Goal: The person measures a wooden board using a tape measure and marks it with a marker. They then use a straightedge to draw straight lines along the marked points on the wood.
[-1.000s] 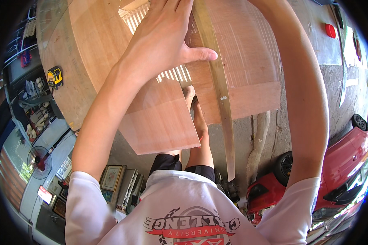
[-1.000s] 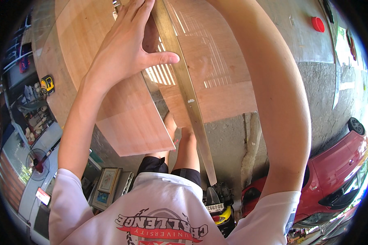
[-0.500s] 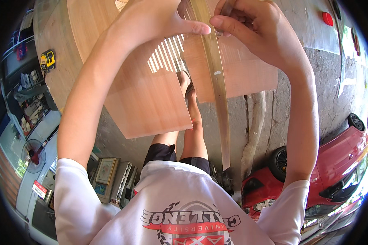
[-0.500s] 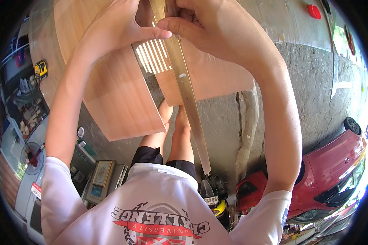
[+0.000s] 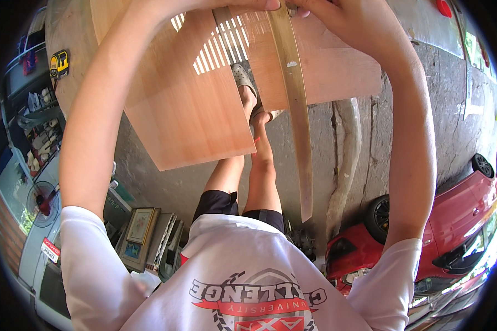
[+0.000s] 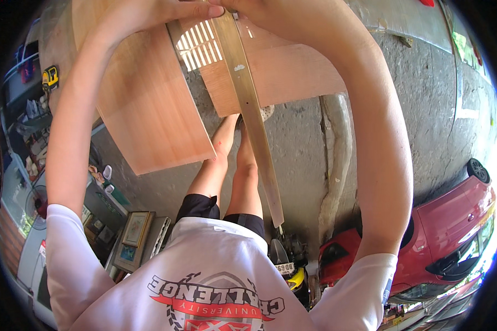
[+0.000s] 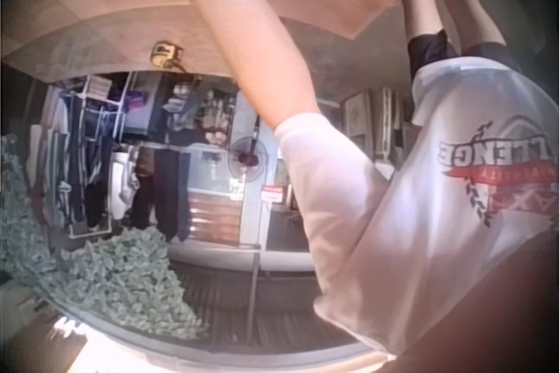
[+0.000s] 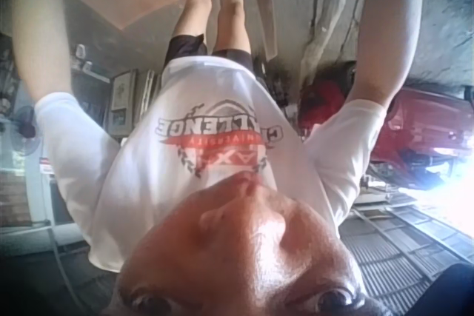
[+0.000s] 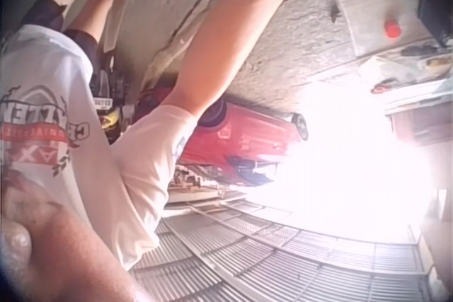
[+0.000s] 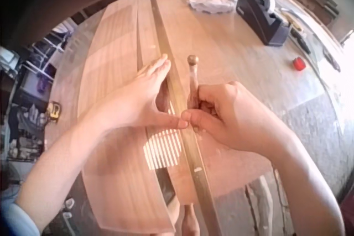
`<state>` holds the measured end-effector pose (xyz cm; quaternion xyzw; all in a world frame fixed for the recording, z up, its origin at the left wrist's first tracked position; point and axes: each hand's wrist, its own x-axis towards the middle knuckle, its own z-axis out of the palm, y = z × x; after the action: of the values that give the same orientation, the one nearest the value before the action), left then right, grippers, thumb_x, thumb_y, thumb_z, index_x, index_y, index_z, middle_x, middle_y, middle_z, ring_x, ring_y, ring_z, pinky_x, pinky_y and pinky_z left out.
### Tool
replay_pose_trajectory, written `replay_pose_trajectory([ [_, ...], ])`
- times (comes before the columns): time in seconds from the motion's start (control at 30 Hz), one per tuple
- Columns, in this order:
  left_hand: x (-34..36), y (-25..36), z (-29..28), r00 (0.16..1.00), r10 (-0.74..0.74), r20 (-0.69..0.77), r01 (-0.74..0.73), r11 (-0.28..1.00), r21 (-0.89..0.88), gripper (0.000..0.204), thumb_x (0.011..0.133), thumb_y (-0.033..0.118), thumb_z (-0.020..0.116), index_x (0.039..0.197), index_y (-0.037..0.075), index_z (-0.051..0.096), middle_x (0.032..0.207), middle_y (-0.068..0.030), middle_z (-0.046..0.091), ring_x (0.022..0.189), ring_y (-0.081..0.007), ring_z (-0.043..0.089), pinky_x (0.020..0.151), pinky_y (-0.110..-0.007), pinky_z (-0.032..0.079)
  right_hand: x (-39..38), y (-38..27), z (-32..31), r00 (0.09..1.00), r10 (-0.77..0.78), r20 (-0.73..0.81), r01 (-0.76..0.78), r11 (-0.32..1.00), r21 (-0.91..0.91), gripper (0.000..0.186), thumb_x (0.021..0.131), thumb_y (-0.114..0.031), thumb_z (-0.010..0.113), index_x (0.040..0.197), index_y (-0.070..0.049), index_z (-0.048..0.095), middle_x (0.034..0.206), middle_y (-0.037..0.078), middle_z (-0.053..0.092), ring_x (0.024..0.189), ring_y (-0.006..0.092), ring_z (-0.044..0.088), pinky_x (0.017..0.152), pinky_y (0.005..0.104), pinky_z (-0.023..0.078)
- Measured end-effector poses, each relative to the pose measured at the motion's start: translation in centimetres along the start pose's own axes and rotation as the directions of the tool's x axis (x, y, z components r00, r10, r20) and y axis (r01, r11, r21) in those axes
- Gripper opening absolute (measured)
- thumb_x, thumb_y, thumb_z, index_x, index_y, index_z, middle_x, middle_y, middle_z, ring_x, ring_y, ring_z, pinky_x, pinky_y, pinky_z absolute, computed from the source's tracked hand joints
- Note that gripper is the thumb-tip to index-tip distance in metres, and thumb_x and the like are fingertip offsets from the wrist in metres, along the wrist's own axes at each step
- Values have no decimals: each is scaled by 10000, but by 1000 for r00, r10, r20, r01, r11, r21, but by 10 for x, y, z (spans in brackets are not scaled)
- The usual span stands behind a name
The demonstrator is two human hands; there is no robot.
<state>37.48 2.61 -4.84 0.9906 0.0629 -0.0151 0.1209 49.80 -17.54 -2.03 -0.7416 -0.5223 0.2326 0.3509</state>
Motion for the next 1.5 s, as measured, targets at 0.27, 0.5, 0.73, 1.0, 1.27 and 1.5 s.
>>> replay_pose_trajectory([
  [0.27, 0, -5, 5, 1000, -13, 1, 13, 998, 60, 1441, 639, 792, 802, 1541, -169, 218, 1643, -342, 189, 1555, -406, 197, 1268, -419, 239, 4, 0, 2, 1000, 14, 3, -14, 998, -61, 250, 905, -169, 718, 828, 64, 671, 672, 185, 653, 593, 292, 622, 588, 397, 474],
  [0.5, 0, -6, 4, 1000, -31, 7, 31, 999, 22, 1436, 632, 779, 816, 1544, -160, 224, 1640, -344, 195, 1554, -402, 205, 1268, -421, 243, 9, -6, 2, 999, 44, 23, -44, 999, -21, 246, 910, -177, 716, 852, 59, 683, 670, 178, 650, 598, 286, 616, 593, 390, 478],
  [0.73, 0, 8, -11, 992, -82, 94, 74, 994, 87, 1382, 661, 711, 832, 1539, -169, 227, 1640, -350, 191, 1555, -428, 182, 1277, -440, 210, -9, 23, -13, 956, 88, -281, 3, 952, 307, 219, 939, -156, 725, 900, 58, 695, 745, 117, 708, 670, 178, 673, 603, 304, 505],
  [1.0, 7, 9, -5, 986, -136, 97, 123, 983, 133, 1390, 645, 746, 791, 1589, -87, 204, 1699, -219, 150, 1579, -343, 148, 1294, -482, 145, -60, 155, -172, 403, 210, -891, -287, 953, 95, 222, 907, -211, 773, 962, 3, 750, 848, 89, 771, 687, 95, 619, 644, 246, 460],
  [1.27, 9, 21, -13, 972, -180, 150, 157, 976, 154, 1404, 622, 717, 814, 1596, -75, 186, 1700, -221, 132, 1584, -320, 130, 1302, -459, 142, -31, 243, -194, 714, 267, -647, -403, 912, -69, 315, 898, -367, 728, 975, -64, 765, 798, 64, 748, 738, 154, 694, 712, 298, 516],
  [1.5, 9, 21, -14, 984, -138, 112, 128, 987, 93, 1410, 611, 721, 832, 1559, -135, 234, 1662, -292, 196, 1569, -368, 182, 1291, -497, 160, -33, 271, -193, 735, 284, -616, -437, 893, -110, 333, 877, -393, 716, 981, -79, 762, 804, 79, 752, 753, 211, 721, 734, 346, 541],
])
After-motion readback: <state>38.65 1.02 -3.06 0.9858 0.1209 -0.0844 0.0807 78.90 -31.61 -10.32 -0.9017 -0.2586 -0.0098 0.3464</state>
